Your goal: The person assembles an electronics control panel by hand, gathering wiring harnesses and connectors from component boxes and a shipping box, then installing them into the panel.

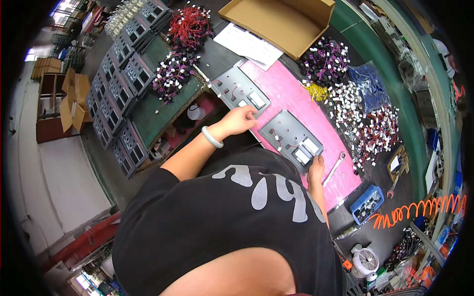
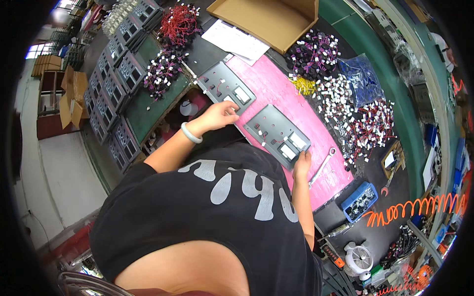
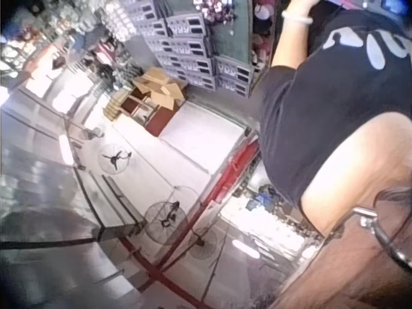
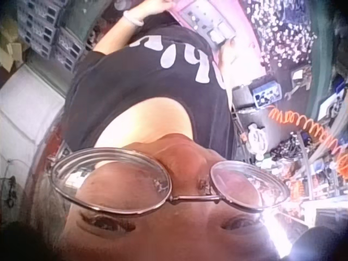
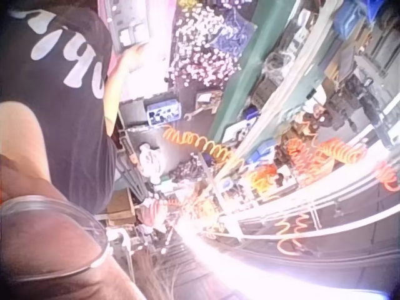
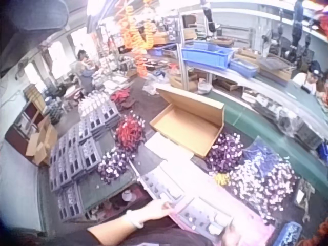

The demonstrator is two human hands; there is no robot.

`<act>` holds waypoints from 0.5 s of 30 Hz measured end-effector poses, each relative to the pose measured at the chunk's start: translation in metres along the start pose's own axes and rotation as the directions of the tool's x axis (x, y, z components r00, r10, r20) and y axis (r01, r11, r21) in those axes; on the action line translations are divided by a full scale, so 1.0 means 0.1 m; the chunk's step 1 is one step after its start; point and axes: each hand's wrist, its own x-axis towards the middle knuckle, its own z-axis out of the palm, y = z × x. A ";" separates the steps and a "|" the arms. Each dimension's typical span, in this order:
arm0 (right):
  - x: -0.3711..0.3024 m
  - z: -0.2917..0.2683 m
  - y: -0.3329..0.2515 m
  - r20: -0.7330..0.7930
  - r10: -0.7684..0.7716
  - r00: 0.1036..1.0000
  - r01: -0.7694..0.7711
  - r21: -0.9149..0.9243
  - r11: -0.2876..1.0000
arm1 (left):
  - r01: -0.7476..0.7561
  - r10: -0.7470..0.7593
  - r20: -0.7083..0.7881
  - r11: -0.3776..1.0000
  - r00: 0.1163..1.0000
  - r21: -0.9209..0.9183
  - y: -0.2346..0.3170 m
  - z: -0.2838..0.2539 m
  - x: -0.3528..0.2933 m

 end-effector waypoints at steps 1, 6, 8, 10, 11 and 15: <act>0.01 0.05 -0.01 -0.016 -0.018 1.000 0.015 -0.140 0.990 | 0.112 -0.111 0.015 0.990 0.994 -0.091 -0.03 -0.16 0.04; 0.06 0.04 -0.13 -0.010 -0.018 1.000 0.012 -0.436 0.900 | 0.160 -0.216 -0.184 0.947 0.959 -0.280 -0.55 -0.96 0.63; 0.10 -0.02 -0.18 -0.102 -0.150 0.983 0.066 -0.570 0.819 | 0.031 -0.080 -0.400 0.991 0.913 -0.128 -0.76 -1.30 1.02; 0.13 0.15 -0.38 -0.207 -0.278 0.938 0.076 -0.661 0.747 | -0.026 -0.014 -0.463 0.996 0.886 -0.080 -0.92 -1.67 1.47; 0.18 0.30 -0.64 -0.206 -0.344 0.916 0.116 -0.684 0.720 | 0.005 0.037 -0.542 0.997 0.839 0.075 -1.02 -1.88 1.66; 0.48 1.02 -1.44 -0.142 -0.282 0.949 0.164 -0.541 0.825 | 0.030 0.294 -0.628 0.892 0.721 0.452 -1.21 -2.28 2.44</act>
